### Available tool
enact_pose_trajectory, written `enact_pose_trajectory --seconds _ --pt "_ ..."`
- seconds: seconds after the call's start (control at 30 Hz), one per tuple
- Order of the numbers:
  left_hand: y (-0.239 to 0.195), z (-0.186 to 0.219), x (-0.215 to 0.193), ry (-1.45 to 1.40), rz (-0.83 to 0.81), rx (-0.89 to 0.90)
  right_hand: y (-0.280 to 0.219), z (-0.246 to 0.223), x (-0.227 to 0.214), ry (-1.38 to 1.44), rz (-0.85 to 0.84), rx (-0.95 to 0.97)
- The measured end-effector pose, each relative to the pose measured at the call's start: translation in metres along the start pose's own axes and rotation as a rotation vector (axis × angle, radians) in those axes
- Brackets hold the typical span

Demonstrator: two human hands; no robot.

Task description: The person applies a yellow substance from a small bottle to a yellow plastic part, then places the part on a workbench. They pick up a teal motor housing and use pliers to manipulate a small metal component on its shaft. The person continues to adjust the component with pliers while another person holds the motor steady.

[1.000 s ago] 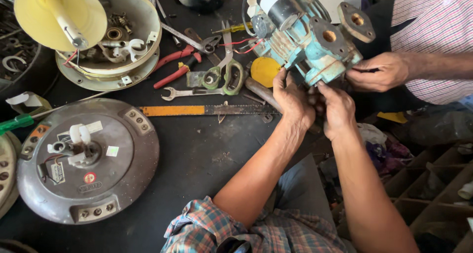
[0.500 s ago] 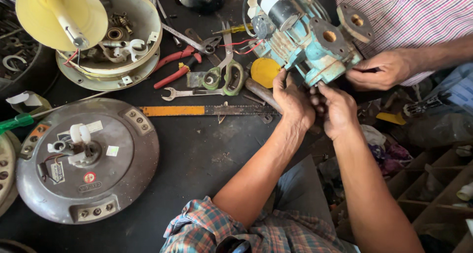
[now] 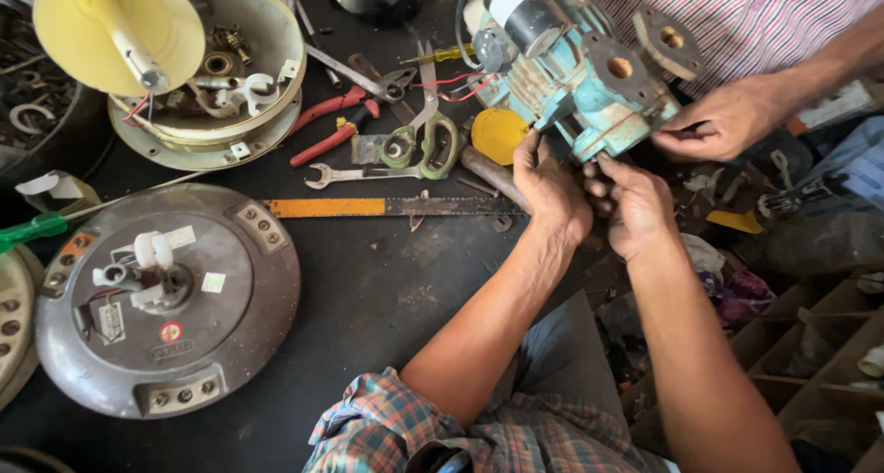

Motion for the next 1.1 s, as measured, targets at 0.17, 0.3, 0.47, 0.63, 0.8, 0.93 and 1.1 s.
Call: enact_pose_trajectory --seconds 0.17,0.3,0.47,0.63,0.8,0.93,1.1 --pt "0.01 0.0 -0.004 -0.079 -0.07 0.03 -0.01 -0.009 0.01 -0.227 -0.038 -0.14" --pt "0.013 -0.002 -0.01 -0.052 -0.039 0.048 -0.015 -0.014 0.016 -0.293 -0.085 -0.285" --pt "0.01 0.0 -0.003 -0.061 -0.011 0.035 -0.008 -0.008 0.011 -0.238 -0.057 -0.293" --pt "-0.002 -0.001 0.002 -0.009 -0.018 -0.014 0.004 0.002 -0.003 -0.097 0.002 -0.022" --pt "-0.003 0.0 0.002 -0.051 0.007 -0.021 -0.002 -0.008 0.002 -0.087 -0.063 -0.023" --pt "0.001 0.0 0.003 -0.09 -0.021 0.028 -0.01 -0.015 0.003 -0.267 -0.034 -0.106" --pt "0.0 -0.001 0.002 -0.079 -0.011 0.023 0.001 -0.005 -0.001 -0.125 0.006 0.051"
Point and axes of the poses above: each hand's wrist, its own y-axis towards the middle knuckle, its own x-axis out of the palm, z = x × y, the point moved 5 cm from there along y, towards the middle knuckle, and after that the axes turned 14 degrees about -x, right-handed, at the moved point
